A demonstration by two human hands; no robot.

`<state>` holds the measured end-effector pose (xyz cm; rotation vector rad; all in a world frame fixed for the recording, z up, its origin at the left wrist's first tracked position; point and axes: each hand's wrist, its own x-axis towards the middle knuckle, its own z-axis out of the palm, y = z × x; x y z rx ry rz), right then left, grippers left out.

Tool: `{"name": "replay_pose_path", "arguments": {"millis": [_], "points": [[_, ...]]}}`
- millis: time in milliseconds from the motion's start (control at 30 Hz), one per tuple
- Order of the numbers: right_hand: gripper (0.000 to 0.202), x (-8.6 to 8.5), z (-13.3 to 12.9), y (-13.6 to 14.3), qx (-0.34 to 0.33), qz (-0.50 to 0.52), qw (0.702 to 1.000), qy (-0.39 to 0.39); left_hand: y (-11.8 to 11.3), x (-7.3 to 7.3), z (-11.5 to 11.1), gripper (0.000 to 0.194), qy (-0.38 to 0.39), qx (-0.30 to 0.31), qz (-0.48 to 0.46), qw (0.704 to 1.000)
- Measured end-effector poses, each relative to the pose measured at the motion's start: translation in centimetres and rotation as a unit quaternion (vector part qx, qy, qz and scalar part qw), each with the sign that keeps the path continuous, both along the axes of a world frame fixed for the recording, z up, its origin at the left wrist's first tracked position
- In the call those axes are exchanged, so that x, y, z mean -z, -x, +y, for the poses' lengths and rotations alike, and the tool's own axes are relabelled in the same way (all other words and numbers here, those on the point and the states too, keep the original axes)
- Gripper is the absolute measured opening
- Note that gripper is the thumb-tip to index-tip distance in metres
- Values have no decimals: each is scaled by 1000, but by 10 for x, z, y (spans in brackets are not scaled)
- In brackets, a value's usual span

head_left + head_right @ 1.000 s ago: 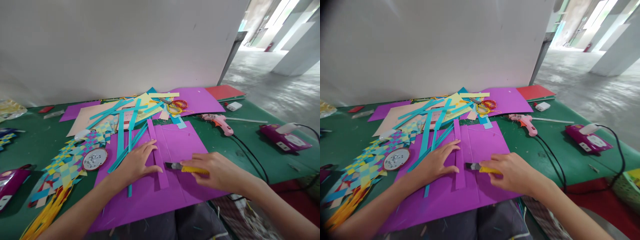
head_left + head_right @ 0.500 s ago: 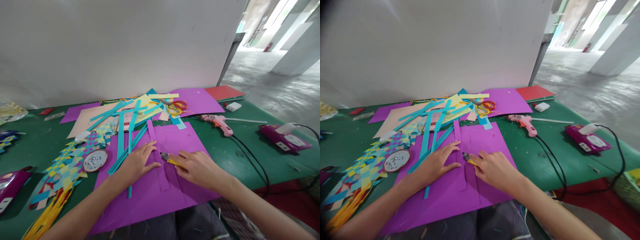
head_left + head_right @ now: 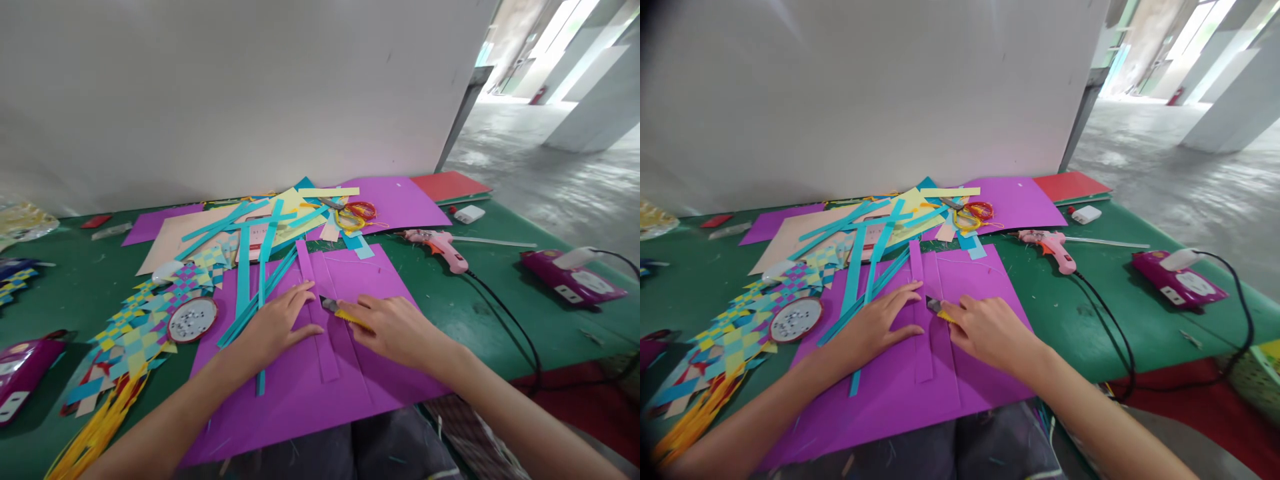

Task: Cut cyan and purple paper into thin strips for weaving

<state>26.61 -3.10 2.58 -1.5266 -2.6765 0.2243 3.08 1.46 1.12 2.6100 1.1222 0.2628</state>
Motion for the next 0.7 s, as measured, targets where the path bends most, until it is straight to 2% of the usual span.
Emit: {"name": "replay_pose_path", "arguments": {"millis": [433,700], "points": [[35,-7,-22,-29,-76,47,996,30,0,-4,3,42,20,-3,5,1000],[34,-7,-34,-27,-136,89,986,39,0,-1,4,41,28,-6,5,1000]]}}
